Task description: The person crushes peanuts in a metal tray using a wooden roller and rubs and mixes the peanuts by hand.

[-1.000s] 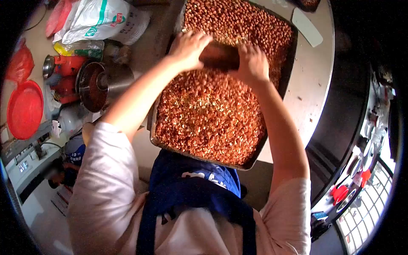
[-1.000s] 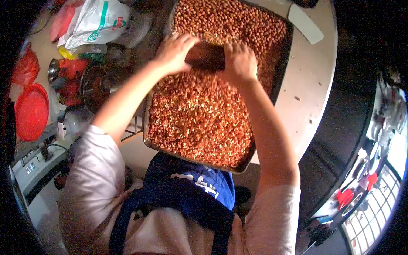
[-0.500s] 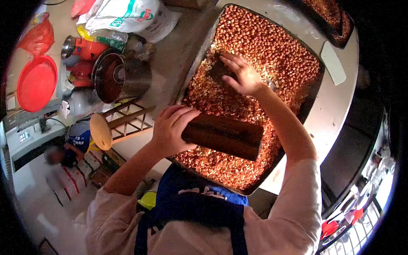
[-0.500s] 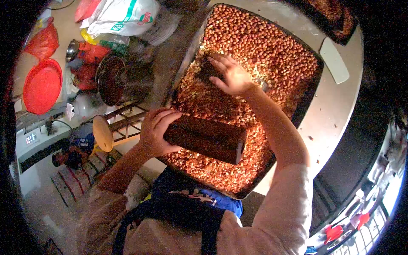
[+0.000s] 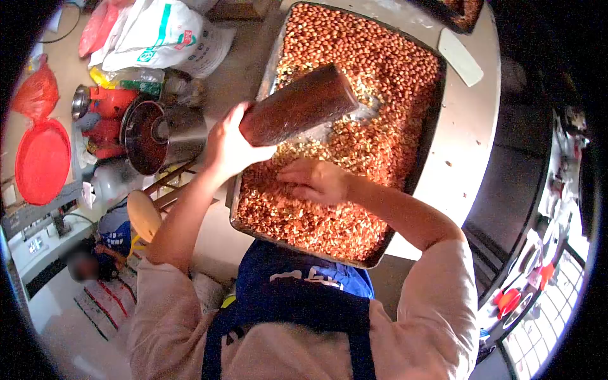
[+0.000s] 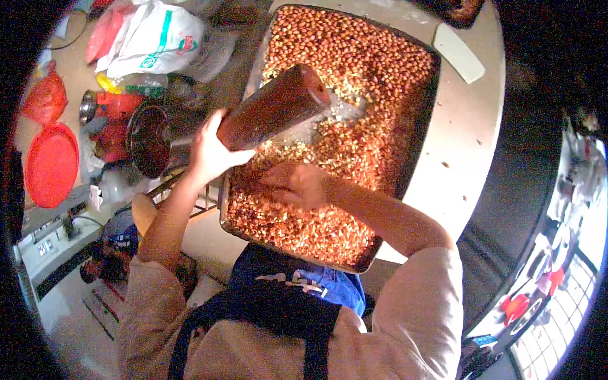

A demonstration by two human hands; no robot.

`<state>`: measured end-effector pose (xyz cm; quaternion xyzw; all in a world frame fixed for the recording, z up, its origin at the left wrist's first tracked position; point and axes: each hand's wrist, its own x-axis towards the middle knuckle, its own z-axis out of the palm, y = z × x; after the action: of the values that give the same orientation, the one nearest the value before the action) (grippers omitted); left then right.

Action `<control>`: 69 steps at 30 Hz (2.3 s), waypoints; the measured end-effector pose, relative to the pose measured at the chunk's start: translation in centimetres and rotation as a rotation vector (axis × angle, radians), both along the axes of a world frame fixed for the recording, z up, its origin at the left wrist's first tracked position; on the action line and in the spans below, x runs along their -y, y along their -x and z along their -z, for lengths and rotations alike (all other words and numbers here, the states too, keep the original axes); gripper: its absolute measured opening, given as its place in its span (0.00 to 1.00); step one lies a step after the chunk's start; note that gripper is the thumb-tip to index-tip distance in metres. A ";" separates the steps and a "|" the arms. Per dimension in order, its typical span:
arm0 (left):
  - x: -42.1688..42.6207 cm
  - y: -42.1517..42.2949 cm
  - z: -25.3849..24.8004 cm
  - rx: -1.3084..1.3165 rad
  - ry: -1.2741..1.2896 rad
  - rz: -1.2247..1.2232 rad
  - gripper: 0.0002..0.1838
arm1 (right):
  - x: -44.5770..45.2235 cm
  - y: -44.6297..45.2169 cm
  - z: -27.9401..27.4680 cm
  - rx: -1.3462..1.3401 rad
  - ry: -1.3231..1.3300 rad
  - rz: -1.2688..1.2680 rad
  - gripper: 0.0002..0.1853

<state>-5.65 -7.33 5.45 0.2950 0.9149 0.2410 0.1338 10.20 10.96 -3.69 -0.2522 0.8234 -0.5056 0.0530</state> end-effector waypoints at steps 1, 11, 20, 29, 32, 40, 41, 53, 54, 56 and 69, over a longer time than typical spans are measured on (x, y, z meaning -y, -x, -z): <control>-1.3 0.4 -0.3 0.057 0.027 -0.002 0.49 | -0.4 -0.4 -1.3 -0.073 0.017 -0.001 0.22; -9.7 3.1 6.3 -0.081 0.095 0.327 0.48 | -9.2 -1.3 2.8 0.093 -0.181 0.327 0.25; -9.1 -2.6 7.7 -0.446 -0.176 0.687 0.35 | -9.9 -5.3 -0.9 -0.088 -0.357 0.768 0.09; -19.1 -7.6 15.0 0.167 -0.471 0.769 0.40 | -14.1 -5.0 2.6 0.133 -0.717 1.084 0.26; -20.8 -7.3 16.0 0.215 -0.507 0.858 0.41 | -13.0 -6.0 2.0 0.207 -0.729 1.101 0.27; -16.5 -9.6 14.4 0.442 -0.397 0.840 0.23 | -6.4 -10.9 0.6 0.101 -0.315 1.218 0.13; -15.3 -9.5 14.1 0.556 -0.390 0.831 0.21 | -5.4 -11.2 0.0 0.141 -0.184 1.220 0.12; 1.1 -9.7 8.2 0.035 -0.404 0.875 0.14 | 2.4 -13.8 -4.3 0.065 -0.215 0.798 0.16; 2.4 -9.5 8.2 0.028 -0.370 0.867 0.16 | 2.5 -14.0 -4.1 -0.008 -0.311 0.766 0.18; 4.6 -8.8 8.0 0.004 -0.320 0.876 0.19 | 2.0 -14.7 -4.2 -0.011 -0.478 0.651 0.23; 1.9 -4.2 9.6 -0.122 -0.006 0.397 0.33 | -6.3 -0.2 4.3 0.036 -0.205 0.536 0.24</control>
<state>-1.48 -9.26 -4.19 0.4840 0.8444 0.1944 0.1221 10.36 17.22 -8.00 -0.0099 0.9064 -0.4202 -0.0427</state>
